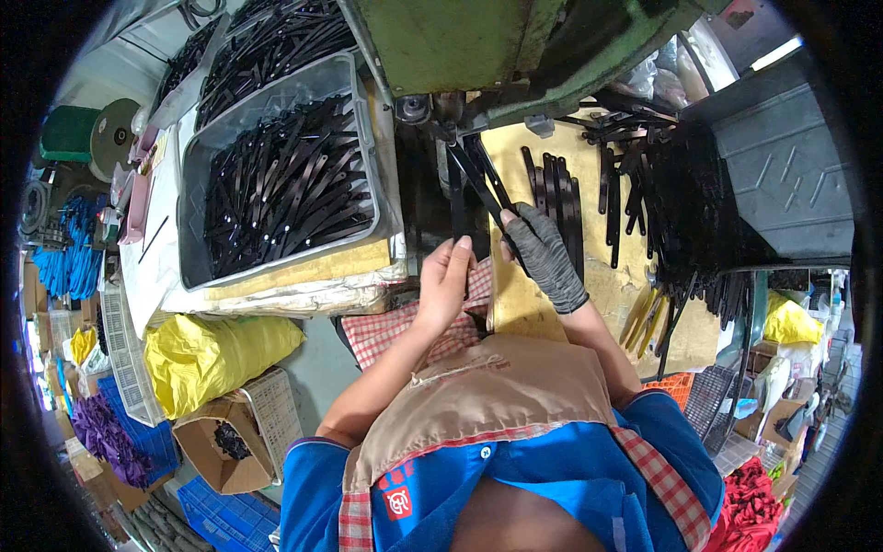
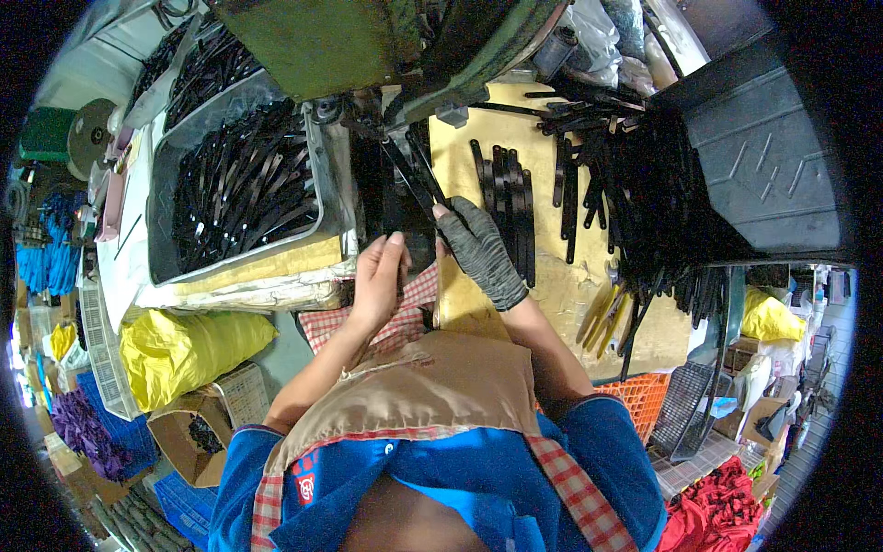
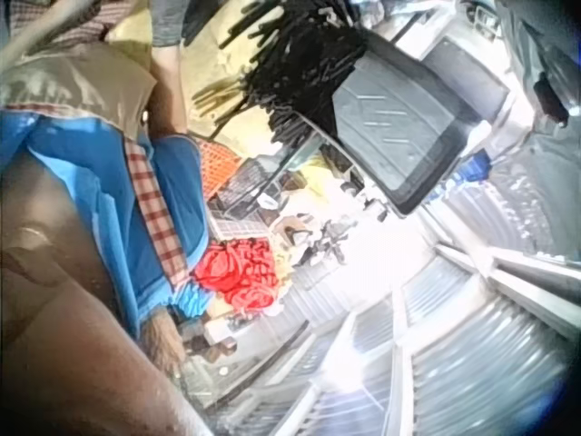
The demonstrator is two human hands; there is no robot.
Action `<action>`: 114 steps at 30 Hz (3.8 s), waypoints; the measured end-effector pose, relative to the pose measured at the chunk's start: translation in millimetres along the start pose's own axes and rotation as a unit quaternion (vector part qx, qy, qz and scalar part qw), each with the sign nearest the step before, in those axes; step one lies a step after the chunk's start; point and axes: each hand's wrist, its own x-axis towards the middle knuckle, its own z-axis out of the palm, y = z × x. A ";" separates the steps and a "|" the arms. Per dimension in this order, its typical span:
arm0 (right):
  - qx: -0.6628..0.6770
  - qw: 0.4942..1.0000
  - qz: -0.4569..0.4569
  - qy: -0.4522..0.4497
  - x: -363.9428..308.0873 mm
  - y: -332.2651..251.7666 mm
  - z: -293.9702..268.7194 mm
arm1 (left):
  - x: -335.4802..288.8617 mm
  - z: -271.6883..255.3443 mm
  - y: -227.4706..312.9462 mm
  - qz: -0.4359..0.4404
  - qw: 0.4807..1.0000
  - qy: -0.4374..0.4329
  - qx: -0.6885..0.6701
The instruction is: The person repeatedly picks black plastic rods from a bin, inserts them into a press machine, and removes the assembled parts. The person places the finished items into a pile on the workbench.
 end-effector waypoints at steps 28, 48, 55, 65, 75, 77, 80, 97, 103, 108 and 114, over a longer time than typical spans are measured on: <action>-0.446 0.876 -0.099 0.157 12.8 74.1 -123.9 | 112.7 -23.8 67.5 0.066 0.970 -0.012 -0.233; 0.307 0.939 -0.130 0.083 53.4 -24.4 5.1 | 118.0 -35.7 8.8 -0.105 0.838 0.176 -0.507; 0.373 0.921 -0.090 0.061 79.1 6.5 22.0 | 49.5 4.3 -33.1 -0.179 0.925 0.064 -0.328; 0.309 0.943 -0.072 0.102 34.5 21.0 24.2 | 10.9 35.5 -40.1 0.003 0.991 0.013 -0.133; 0.194 0.975 -0.054 0.096 9.4 13.6 31.8 | -0.3 36.8 -8.5 -0.032 0.985 0.024 -0.168; 0.154 0.982 -0.063 0.086 5.6 7.4 30.6 | -0.5 31.5 0.0 -0.041 0.982 0.006 -0.182; 0.001 0.995 -0.076 0.057 -7.4 20.2 13.4 | 2.8 20.2 -15.0 0.001 0.995 0.018 -0.093; -0.311 0.897 -0.096 0.298 -2.2 73.8 -113.5 | 38.9 -54.3 26.9 -0.077 0.898 0.065 -0.429; -0.182 0.980 -0.034 0.076 -20.6 -5.3 -40.3 | 35.6 -41.4 15.4 -0.098 0.935 -0.003 -0.340; -0.205 0.966 -0.129 0.094 -6.0 -9.2 -6.4 | 37.2 -39.1 24.0 -0.028 0.954 0.010 -0.297; -0.257 0.959 -0.097 0.070 -4.2 -8.9 -3.6 | 66.8 -39.4 35.4 0.029 0.963 0.031 -0.267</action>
